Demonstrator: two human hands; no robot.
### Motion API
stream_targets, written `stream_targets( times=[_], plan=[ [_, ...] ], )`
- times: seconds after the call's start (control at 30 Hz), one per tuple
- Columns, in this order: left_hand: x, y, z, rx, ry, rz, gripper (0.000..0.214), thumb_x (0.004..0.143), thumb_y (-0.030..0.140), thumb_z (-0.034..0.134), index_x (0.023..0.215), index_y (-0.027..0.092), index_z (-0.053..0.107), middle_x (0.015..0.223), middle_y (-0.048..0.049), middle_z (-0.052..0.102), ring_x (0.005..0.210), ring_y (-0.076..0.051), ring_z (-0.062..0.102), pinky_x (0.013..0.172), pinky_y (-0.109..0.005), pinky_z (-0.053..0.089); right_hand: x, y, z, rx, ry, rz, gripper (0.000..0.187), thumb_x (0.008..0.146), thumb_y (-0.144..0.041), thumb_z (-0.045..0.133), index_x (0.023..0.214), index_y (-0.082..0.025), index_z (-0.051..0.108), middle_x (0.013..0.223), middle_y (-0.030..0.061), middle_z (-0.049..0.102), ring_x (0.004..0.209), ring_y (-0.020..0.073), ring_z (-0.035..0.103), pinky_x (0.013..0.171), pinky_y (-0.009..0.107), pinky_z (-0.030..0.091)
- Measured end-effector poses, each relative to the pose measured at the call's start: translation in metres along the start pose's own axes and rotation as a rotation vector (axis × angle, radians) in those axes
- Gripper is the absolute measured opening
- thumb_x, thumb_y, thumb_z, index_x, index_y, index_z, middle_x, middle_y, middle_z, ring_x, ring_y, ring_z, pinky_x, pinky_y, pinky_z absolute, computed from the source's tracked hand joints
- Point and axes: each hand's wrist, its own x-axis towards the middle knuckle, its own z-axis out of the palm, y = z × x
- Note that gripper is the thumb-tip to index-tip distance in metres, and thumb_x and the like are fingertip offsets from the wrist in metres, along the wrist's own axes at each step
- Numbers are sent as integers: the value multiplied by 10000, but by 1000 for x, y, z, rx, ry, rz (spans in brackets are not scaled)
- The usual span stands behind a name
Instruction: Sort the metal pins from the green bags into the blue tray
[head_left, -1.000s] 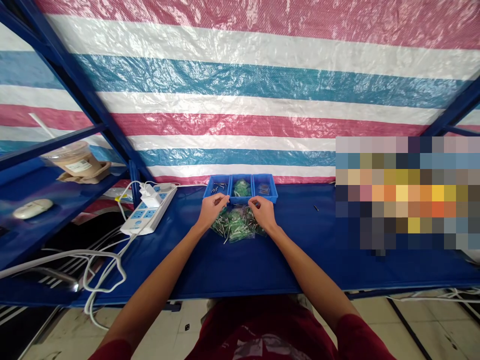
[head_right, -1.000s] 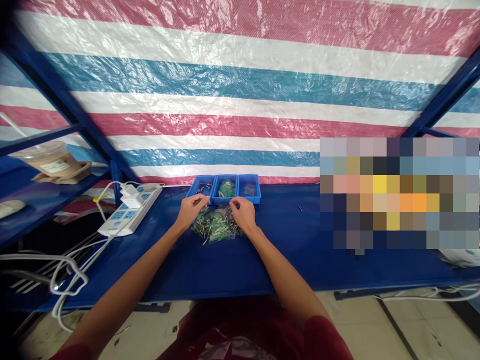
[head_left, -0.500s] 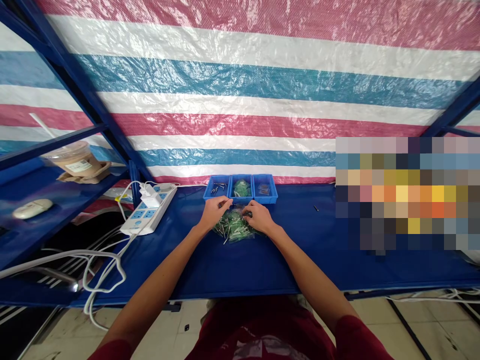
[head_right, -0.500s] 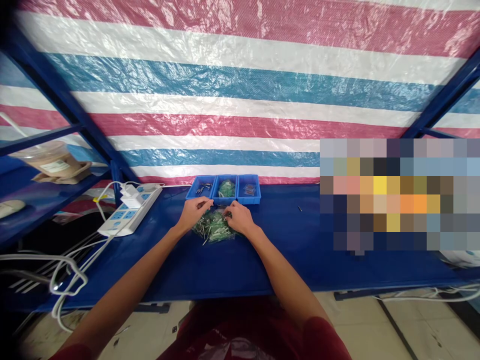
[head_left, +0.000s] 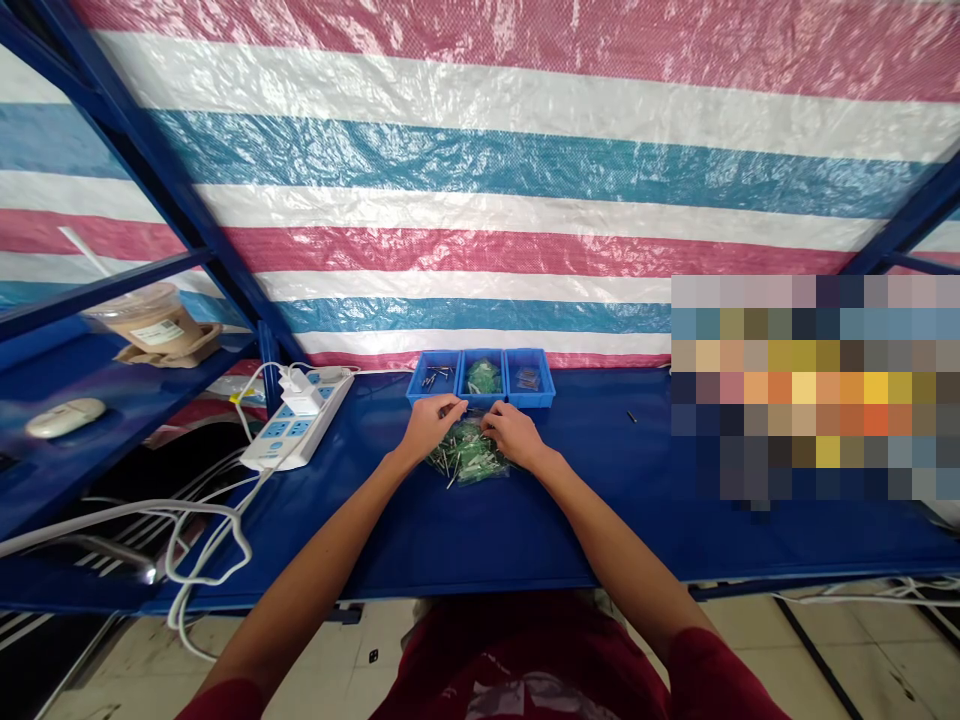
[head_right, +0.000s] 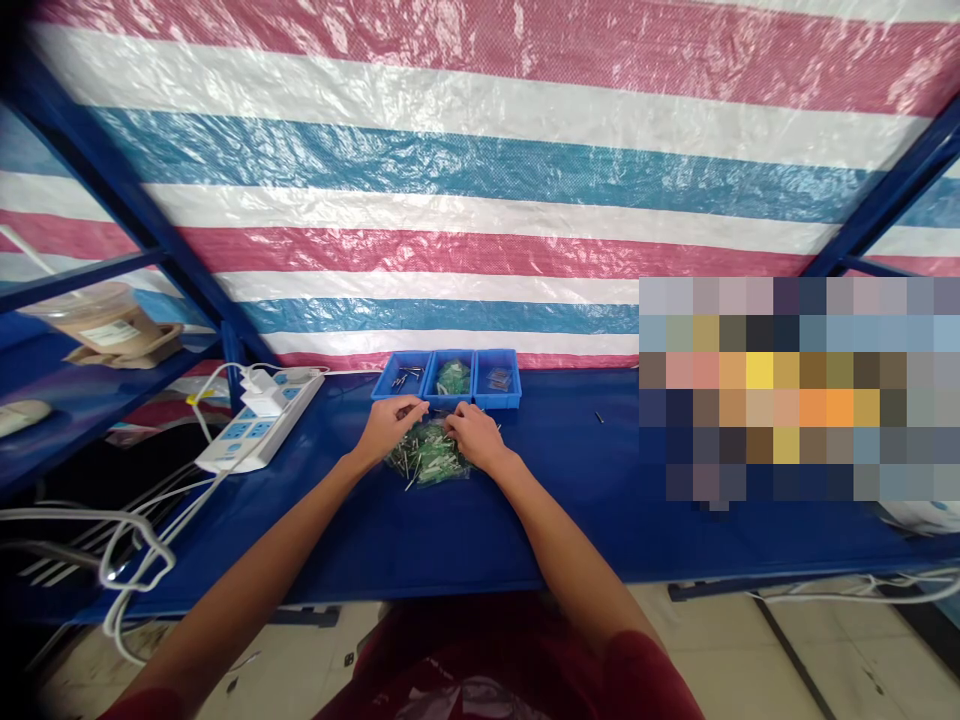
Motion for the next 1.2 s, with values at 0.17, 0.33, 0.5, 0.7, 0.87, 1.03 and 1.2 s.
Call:
stream_targets(
  times=[0.17,0.33,0.5,0.7,0.87,1.03,1.2],
  plan=[
    [-1,1,0,14,-4,11,383,909,419,477,659,160,609,568,-1,592,513,-121,484,527,-239,342,1,0,0,-30,6,-34,84,912,-156,557,908,-199,629,975,56,561,887,181,488,649,260,341],
    [-1,2,0,36,-9,28,379,912,409,475,656,163,610,569,0,595,518,-123,486,533,-242,342,0,0,-2,-11,-3,-70,84,919,-159,552,918,-188,631,983,64,556,883,184,474,665,270,340],
    [-1,3,0,39,-16,31,357,909,391,486,668,162,616,582,-2,609,531,-125,501,543,-243,350,1,1,-1,-4,3,-105,86,900,-138,574,928,-190,636,970,61,549,866,183,465,692,276,342],
    [-1,2,1,50,-23,33,355,906,389,491,669,160,621,611,-6,632,552,-126,519,555,-242,361,2,4,5,20,29,-113,66,906,-141,567,916,-176,623,956,64,547,856,185,467,732,288,362],
    [-1,2,0,39,-22,26,371,907,411,480,669,163,620,600,-6,622,555,-131,514,552,-243,363,2,6,7,76,86,-87,68,903,-136,567,920,-170,624,978,71,550,892,194,468,776,297,382],
    [-1,2,0,40,-20,22,392,909,425,471,666,160,625,608,-11,625,547,-131,507,545,-244,356,2,7,5,67,116,-59,83,914,-142,544,924,-167,623,993,82,570,906,208,472,808,315,379],
    [-1,1,1,41,-12,22,378,908,427,480,710,159,658,645,-25,660,565,-141,532,561,-248,378,4,7,2,122,162,-17,111,935,-147,497,920,-172,605,955,76,616,895,211,492,817,319,370]
  ],
)
